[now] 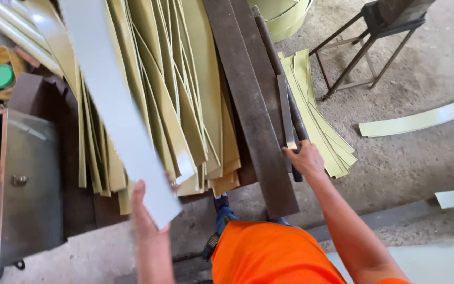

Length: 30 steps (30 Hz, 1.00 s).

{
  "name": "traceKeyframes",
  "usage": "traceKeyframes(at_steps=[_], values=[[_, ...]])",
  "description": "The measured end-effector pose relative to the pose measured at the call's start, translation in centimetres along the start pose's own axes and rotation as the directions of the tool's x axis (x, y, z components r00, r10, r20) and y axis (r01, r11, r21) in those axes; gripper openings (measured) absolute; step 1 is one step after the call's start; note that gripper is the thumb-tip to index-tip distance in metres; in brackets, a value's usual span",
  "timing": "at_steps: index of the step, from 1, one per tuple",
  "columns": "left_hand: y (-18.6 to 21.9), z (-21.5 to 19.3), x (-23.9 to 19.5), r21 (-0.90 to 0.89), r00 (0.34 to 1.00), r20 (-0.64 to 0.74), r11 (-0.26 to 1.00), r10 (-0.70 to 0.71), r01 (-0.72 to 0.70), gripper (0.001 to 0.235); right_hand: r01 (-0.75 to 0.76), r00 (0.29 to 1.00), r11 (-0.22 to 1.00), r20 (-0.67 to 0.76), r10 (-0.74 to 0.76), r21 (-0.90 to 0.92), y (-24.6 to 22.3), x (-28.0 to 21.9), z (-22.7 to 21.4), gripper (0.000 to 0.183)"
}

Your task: Filing the edges of thin curved metal or plastic strips using a hand file to smooth them.

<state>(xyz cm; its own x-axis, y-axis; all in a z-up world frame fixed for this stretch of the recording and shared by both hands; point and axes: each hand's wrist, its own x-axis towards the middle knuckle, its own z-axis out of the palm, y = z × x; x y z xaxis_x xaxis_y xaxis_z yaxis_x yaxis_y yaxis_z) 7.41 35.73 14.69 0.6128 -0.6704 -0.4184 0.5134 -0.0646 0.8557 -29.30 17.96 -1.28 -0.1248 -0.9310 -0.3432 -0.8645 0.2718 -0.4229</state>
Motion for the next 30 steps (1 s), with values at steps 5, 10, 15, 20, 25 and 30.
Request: traceKeyframes(at_steps=[5,10,15,20,25,30], values=[[-7.8,10.2,-2.9,-0.43,0.869,0.477,0.827,-0.133,0.363,0.078,0.069,0.99,0.996,0.116,-0.075,0.053,4.9,1.7,4.6,0.06],[-13.1,13.3,-1.5,-0.484,0.704,0.682,0.599,-0.198,0.637,0.075,0.154,0.98,0.98,0.111,-0.168,0.126,7.4,3.4,5.8,0.047],[-21.4,9.0,3.5,-0.155,0.787,0.454,0.833,-0.418,0.532,0.052,-0.062,0.951,0.962,0.309,-0.023,0.265,7.7,2.6,2.1,0.032],[-23.1,11.6,4.5,0.646,0.999,-0.038,0.762,-0.018,0.038,0.058,-0.104,0.962,0.938,0.275,0.01,0.33,8.7,1.2,0.6,0.035],[-23.5,16.4,6.1,0.84,0.955,0.047,0.506,0.292,-0.197,0.06,-0.161,0.946,0.918,0.321,0.039,0.363,9.6,0.5,0.2,0.041],[-20.4,20.0,5.3,0.965,0.965,0.106,0.208,0.239,-0.157,0.079,-0.175,0.944,0.926,0.325,0.061,0.334,11.0,0.4,0.6,0.041]])
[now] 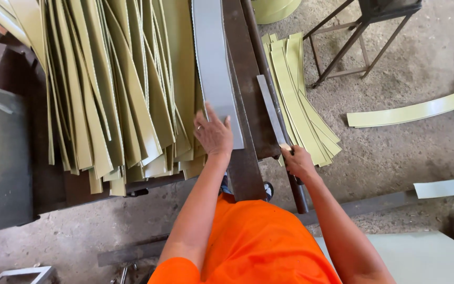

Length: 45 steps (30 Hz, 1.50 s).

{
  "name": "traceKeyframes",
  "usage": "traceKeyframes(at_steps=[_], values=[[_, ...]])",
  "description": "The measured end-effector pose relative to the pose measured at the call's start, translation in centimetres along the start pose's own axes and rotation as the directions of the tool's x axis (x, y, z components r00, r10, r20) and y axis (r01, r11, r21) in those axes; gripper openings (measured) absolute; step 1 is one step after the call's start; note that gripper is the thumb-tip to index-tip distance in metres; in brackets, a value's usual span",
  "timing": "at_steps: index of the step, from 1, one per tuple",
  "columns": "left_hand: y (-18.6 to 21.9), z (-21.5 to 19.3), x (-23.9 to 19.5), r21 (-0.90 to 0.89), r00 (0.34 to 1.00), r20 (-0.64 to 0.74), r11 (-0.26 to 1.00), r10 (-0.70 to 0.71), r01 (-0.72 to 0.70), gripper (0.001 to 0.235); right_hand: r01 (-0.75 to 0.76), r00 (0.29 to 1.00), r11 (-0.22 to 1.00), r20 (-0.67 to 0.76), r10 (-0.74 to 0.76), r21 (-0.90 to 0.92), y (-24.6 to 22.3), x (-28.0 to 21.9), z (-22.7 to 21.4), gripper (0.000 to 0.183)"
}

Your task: Filing the edges of thin curved metal or plastic strips using a hand file to smooth them.

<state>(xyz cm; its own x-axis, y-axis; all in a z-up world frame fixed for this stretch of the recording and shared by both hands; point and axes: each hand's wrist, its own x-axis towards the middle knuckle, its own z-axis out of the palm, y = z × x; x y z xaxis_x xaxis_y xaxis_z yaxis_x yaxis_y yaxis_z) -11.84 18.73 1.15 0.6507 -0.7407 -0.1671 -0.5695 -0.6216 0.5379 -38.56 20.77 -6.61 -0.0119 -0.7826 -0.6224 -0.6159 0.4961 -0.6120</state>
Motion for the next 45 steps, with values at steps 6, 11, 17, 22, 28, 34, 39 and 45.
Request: traceKeyframes(at_steps=[6,11,17,22,28,34,39,45], values=[[-1.7,4.0,1.7,0.383,0.818,0.118,0.734,0.563,-0.561,0.052,0.158,0.95,0.97,-0.24,-0.2,-0.183,6.3,3.0,2.1,0.042],[0.0,5.6,2.4,0.409,0.824,0.136,0.726,0.55,-0.553,0.054,0.112,0.964,0.98,-0.22,-0.148,-0.166,3.5,-2.5,0.2,0.053],[1.3,5.3,3.4,0.435,0.832,0.168,0.718,0.529,-0.544,0.053,-0.102,0.993,0.984,0.072,0.092,0.148,2.0,-9.9,-2.2,0.051],[1.7,4.2,2.8,0.398,0.831,0.148,0.737,0.536,-0.546,0.053,-0.257,0.952,0.947,0.222,0.213,0.192,2.5,-15.4,-3.5,0.053],[2.3,4.5,3.0,0.415,0.824,0.142,0.722,0.549,-0.553,0.054,-0.379,0.891,0.909,0.334,0.307,0.176,6.1,-17.7,-5.1,0.046],[1.8,4.4,2.2,0.429,0.831,0.135,0.724,0.539,-0.54,0.054,-0.242,0.929,0.957,0.323,0.182,0.159,8.7,-18.0,-2.5,0.041],[2.0,4.2,2.6,0.456,0.831,0.17,0.705,0.529,-0.543,0.056,-0.342,0.939,0.678,0.273,0.211,0.651,8.2,-16.2,-4.6,0.054],[2.5,3.7,2.8,0.479,0.832,0.199,0.689,0.518,-0.544,0.06,-0.2,0.935,0.972,0.321,0.151,0.126,4.4,-16.4,-2.0,0.044]])
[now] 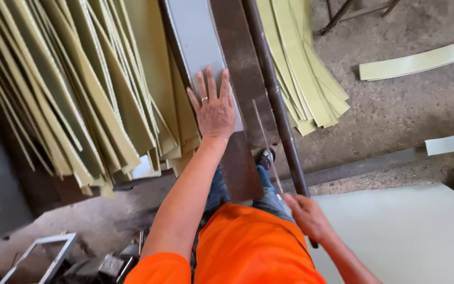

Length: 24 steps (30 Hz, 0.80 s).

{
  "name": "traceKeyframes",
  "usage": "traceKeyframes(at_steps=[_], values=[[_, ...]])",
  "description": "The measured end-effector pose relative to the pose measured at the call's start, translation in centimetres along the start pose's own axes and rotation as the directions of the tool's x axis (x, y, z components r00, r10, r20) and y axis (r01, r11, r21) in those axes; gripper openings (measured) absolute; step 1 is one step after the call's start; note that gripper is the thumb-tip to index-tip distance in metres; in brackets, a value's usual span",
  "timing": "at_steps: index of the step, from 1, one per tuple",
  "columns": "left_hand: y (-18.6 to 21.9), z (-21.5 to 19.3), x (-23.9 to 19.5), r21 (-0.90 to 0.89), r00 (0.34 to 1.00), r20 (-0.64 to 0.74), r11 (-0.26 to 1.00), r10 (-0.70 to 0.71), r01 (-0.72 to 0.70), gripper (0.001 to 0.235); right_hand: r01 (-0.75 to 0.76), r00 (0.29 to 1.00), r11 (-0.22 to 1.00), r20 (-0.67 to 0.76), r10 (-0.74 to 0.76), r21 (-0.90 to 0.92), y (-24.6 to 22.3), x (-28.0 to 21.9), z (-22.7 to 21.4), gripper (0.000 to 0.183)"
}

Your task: Filing the edges of thin curved metal or plastic strips using a hand file to smooth them.

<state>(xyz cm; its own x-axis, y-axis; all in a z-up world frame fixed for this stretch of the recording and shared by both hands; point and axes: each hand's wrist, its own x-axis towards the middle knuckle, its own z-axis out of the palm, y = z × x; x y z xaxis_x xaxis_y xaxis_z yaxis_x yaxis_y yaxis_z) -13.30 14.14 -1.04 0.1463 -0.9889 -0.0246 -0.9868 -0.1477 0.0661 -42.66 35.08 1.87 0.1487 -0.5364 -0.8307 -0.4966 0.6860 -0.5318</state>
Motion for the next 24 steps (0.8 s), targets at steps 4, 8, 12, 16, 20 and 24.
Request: traceKeyframes(at_steps=[4,8,12,16,20,24], values=[[-0.2,0.7,-0.9,-0.07,1.0,-0.016,0.997,-0.024,0.023,0.057,0.003,0.997,0.776,-0.064,0.048,0.63,2.9,3.3,-1.5,0.053],[-0.2,0.2,-0.4,-0.028,0.999,-0.032,1.0,-0.004,0.003,0.058,0.328,0.88,0.911,-0.268,-0.391,-0.251,4.2,3.2,3.1,0.044],[-0.8,0.1,-0.7,-0.093,0.999,-0.045,0.996,-0.022,0.018,0.055,-0.103,0.987,0.969,-0.094,0.127,0.227,0.1,-0.4,1.5,0.042],[0.0,0.2,0.2,-0.047,1.0,-0.016,0.999,0.019,-0.02,0.055,0.064,0.987,0.797,-0.156,0.038,0.601,1.2,-1.5,-0.6,0.049],[0.0,0.5,-0.7,-0.052,1.0,0.0,0.998,-0.017,0.017,0.054,0.147,0.988,0.941,-0.1,-0.122,0.306,5.6,-1.9,2.0,0.05],[0.0,0.0,-0.2,-0.037,0.999,0.0,0.999,-0.036,0.036,0.054,-0.092,0.991,0.994,-0.089,0.096,0.053,2.5,-3.5,2.6,0.049]])
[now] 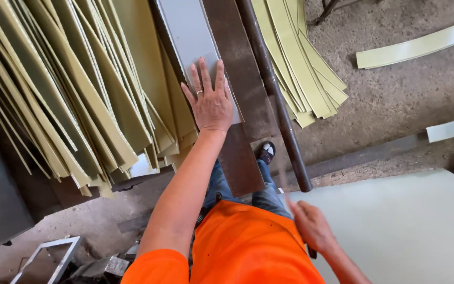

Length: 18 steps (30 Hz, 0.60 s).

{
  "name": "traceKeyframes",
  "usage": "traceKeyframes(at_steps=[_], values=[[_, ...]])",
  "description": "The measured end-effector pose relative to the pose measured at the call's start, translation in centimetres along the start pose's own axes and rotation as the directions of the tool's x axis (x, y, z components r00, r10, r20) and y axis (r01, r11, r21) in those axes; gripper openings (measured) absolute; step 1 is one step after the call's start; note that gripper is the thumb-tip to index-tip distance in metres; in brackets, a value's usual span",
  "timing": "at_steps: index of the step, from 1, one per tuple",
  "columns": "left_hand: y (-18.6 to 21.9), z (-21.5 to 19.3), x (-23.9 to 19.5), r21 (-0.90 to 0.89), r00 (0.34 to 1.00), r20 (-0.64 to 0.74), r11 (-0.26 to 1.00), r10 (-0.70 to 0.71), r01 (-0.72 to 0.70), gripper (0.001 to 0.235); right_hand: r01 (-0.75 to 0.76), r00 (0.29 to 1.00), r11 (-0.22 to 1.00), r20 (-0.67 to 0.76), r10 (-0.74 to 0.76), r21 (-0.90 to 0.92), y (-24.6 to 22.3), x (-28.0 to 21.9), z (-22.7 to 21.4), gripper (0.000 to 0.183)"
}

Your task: Filing the edges of thin curved metal or plastic strips using a hand file to smooth them.

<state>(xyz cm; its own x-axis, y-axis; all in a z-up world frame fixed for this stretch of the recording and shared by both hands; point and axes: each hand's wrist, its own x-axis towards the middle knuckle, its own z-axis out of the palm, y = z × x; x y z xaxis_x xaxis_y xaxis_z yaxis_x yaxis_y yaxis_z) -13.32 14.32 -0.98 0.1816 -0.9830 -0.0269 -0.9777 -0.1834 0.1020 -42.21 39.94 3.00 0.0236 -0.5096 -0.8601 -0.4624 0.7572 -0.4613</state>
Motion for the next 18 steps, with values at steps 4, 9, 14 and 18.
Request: traceKeyframes(at_steps=[4,9,14,18], values=[[0.0,0.5,0.0,0.018,1.0,0.019,1.0,0.017,-0.018,0.056,0.127,0.986,0.875,-0.153,-0.062,0.467,2.5,2.2,0.9,0.051],[-0.2,0.9,0.4,-0.012,0.999,-0.036,1.0,0.019,-0.02,0.057,-0.004,1.0,0.997,0.023,0.002,0.077,-2.5,1.8,1.1,0.047],[-0.4,1.3,-0.2,-0.014,0.999,-0.045,1.0,0.006,-0.006,0.056,0.15,0.989,0.838,-0.084,-0.124,0.524,-4.7,4.2,0.3,0.046],[-0.6,1.6,-0.2,-0.033,0.999,-0.044,0.999,0.005,-0.006,0.057,0.067,0.986,0.993,0.145,-0.082,0.101,-7.5,4.3,1.9,0.042]])
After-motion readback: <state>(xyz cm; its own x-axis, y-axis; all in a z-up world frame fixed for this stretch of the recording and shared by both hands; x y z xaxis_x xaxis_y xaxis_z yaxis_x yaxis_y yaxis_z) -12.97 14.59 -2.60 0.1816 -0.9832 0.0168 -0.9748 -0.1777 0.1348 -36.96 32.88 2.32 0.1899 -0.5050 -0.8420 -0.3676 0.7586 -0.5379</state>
